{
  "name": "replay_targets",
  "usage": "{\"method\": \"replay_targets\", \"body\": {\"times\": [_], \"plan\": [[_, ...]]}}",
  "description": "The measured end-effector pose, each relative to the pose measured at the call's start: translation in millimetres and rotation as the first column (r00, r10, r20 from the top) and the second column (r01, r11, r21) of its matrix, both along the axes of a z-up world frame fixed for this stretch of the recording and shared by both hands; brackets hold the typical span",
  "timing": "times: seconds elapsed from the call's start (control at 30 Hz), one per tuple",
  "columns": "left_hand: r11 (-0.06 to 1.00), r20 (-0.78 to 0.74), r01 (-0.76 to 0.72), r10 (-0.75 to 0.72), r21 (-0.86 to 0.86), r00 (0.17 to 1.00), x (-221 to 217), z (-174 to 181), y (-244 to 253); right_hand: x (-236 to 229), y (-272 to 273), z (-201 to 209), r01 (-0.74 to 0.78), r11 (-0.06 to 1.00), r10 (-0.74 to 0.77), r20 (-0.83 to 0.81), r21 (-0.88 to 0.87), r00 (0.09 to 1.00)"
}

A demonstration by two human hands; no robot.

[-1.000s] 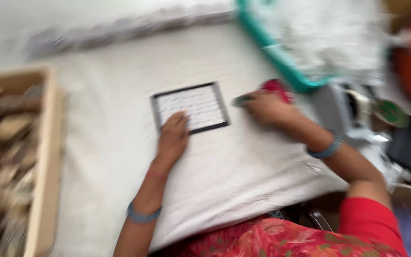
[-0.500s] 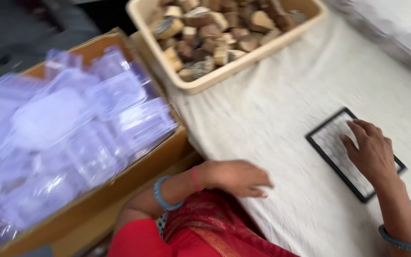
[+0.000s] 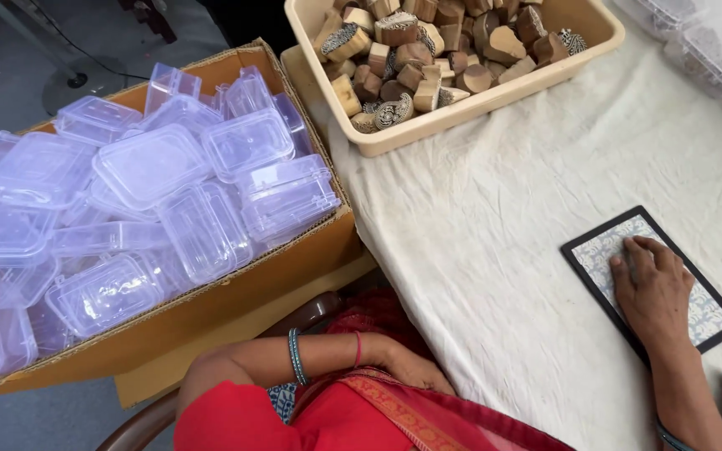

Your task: The person cleans a wooden stamp with a cloth, places it into a clear plastic container, and then wraps the container in bubble wrap. They secure the bubble wrap with tape from a dispenser.

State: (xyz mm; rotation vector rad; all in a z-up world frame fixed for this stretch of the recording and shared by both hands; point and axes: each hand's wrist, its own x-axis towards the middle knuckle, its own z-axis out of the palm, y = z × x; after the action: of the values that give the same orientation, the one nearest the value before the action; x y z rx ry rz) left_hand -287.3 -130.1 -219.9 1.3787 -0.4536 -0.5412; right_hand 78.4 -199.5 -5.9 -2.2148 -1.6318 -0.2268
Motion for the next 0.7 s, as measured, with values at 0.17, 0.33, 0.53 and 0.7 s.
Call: {"method": "replay_targets", "body": {"times": [0.17, 0.33, 0.53, 0.7], "plan": [[0.976, 0.019, -0.187, 0.186, 0.114, 0.982, -38.4, 121.8, 37.0, 5.6, 1.4, 0.0, 0.001, 1.000, -0.001, 0.018, -0.013, 1.000], [0.574, 0.124, -0.719, 0.742, 0.392, 0.659, -99.6, 246.7, 79.8, 10.3, 2.9, -9.1, 0.005, 1.000, -0.005, 0.019, -0.019, 1.000], [0.021, 0.495, -0.761, 0.748, 0.649, 0.442, -365.4, 399.0, 71.6, 11.5, 4.6, -7.2, 0.032, 0.999, -0.032, -0.005, -0.028, 0.999], [0.259, 0.135, -0.737, 0.893, 0.624, 0.428, -252.1, 428.1, 77.5, 10.2, 5.6, -7.6, 0.024, 0.999, -0.024, -0.019, -0.022, 1.000]]}}
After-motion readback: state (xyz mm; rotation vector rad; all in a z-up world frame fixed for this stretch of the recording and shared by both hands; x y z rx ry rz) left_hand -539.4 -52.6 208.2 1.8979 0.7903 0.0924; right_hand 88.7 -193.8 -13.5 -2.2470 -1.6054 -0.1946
